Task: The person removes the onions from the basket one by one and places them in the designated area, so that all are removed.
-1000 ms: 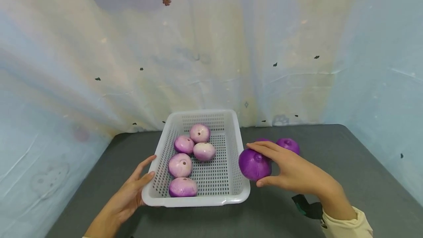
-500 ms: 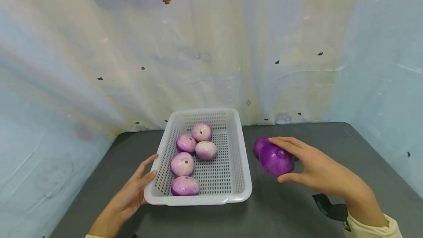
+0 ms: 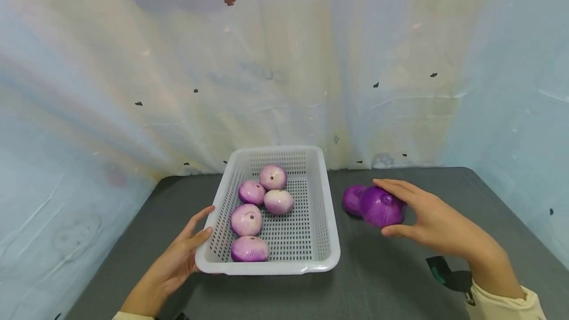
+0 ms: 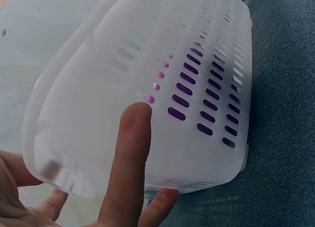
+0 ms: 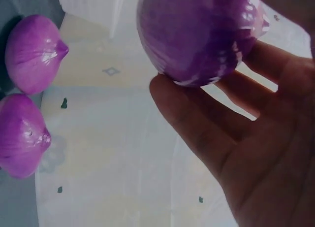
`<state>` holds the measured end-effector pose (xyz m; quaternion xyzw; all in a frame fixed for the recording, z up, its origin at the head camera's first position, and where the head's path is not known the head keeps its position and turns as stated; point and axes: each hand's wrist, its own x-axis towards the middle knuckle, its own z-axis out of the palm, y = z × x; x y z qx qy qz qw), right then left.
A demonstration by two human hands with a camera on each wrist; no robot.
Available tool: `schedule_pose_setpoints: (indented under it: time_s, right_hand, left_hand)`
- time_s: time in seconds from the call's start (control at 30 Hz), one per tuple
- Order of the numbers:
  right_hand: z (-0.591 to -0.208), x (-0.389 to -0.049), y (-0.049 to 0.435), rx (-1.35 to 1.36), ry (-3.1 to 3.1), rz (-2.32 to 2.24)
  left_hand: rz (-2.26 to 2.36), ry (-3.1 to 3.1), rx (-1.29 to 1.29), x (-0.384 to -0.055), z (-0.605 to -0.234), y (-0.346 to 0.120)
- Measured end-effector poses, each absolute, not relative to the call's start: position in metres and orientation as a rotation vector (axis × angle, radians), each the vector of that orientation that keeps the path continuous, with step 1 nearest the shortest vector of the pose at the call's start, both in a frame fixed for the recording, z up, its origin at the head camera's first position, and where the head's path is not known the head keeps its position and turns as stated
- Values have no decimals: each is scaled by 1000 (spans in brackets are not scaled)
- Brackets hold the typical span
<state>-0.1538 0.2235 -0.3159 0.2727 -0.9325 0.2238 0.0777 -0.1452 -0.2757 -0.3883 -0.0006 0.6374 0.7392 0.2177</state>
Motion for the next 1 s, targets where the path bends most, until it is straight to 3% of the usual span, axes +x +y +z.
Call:
schedule_pose_setpoints:
  time_s: [1.0]
  right_hand:
    - [-337,-183,254,668,-2782,741]
  left_hand:
    - [2041,1801,-20,-146,-389,-275]
